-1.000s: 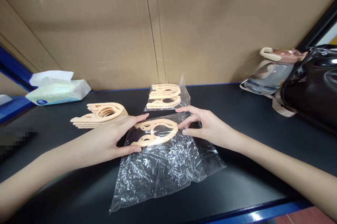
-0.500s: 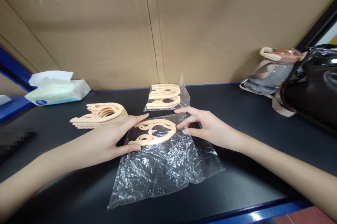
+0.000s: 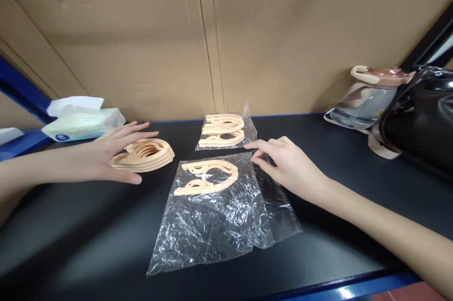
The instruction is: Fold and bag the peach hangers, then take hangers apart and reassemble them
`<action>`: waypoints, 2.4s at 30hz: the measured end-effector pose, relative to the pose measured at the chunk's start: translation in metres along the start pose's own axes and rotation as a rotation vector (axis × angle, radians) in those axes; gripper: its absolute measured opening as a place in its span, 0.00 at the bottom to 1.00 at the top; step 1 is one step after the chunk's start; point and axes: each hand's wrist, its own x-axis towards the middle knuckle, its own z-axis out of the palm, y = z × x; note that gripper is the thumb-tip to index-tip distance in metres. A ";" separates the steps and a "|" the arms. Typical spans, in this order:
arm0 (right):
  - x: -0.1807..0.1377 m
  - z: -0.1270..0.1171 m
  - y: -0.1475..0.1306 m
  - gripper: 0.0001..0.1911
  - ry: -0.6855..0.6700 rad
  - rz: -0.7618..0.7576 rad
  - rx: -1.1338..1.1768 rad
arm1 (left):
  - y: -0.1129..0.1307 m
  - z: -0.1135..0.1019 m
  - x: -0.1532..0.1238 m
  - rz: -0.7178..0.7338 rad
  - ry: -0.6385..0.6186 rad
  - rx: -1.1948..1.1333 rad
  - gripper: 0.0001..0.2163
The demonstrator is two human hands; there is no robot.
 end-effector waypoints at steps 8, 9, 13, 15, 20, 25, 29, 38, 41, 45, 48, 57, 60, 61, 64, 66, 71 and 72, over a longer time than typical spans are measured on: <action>-0.001 -0.004 -0.001 0.12 0.067 -0.039 -0.024 | -0.023 0.001 0.001 -0.062 0.049 0.034 0.31; -0.001 -0.004 -0.001 0.12 0.070 -0.043 -0.025 | -0.023 0.001 0.002 -0.054 0.072 0.034 0.30; -0.001 -0.005 -0.003 0.11 0.079 -0.041 -0.020 | -0.021 -0.001 0.001 -0.009 0.113 0.006 0.28; -0.001 -0.006 -0.005 0.11 0.116 -0.026 0.021 | -0.015 -0.005 0.000 -0.007 0.112 -0.017 0.27; -0.003 -0.010 -0.015 0.12 0.234 0.010 0.210 | 0.023 -0.011 0.007 0.073 0.206 -0.038 0.30; -0.007 -0.011 -0.029 0.16 0.030 0.092 0.548 | 0.090 0.004 0.011 0.235 0.379 -0.060 0.33; -0.010 -0.009 -0.040 0.19 -0.142 0.144 0.763 | 0.127 0.021 0.007 0.308 0.393 -0.013 0.32; -0.008 -0.009 -0.042 0.08 -0.322 0.262 0.890 | 0.124 0.033 0.011 0.345 0.420 0.011 0.33; -0.006 -0.008 -0.040 0.09 -0.346 0.306 0.961 | 0.123 0.032 0.010 0.348 0.404 -0.011 0.34; -0.003 -0.008 -0.036 0.11 -0.345 0.322 0.992 | 0.121 0.031 0.010 0.342 0.393 -0.067 0.36; -0.002 -0.007 -0.033 0.12 -0.330 0.336 1.009 | 0.117 0.032 0.011 0.346 0.387 -0.097 0.37; -0.002 -0.003 -0.028 0.12 -0.311 0.363 1.091 | 0.116 0.033 0.013 0.341 0.386 -0.093 0.35; -0.001 -0.004 -0.027 0.12 -0.307 0.359 1.100 | 0.116 0.032 0.013 0.321 0.402 -0.083 0.34; -0.001 -0.005 -0.027 0.13 -0.306 0.356 1.091 | 0.116 0.032 0.013 0.315 0.408 -0.082 0.34; -0.002 -0.007 -0.028 0.12 -0.292 0.328 0.984 | 0.115 0.032 0.014 0.313 0.435 -0.075 0.32; -0.004 -0.009 -0.030 0.11 -0.260 0.283 0.847 | 0.116 0.033 0.013 0.320 0.463 -0.065 0.31; -0.009 -0.007 -0.035 0.26 0.011 -0.047 0.310 | 0.123 0.035 0.010 0.303 0.523 -0.066 0.30; -0.010 -0.006 -0.036 0.30 0.051 -0.134 0.207 | 0.126 0.035 0.009 0.300 0.523 -0.069 0.30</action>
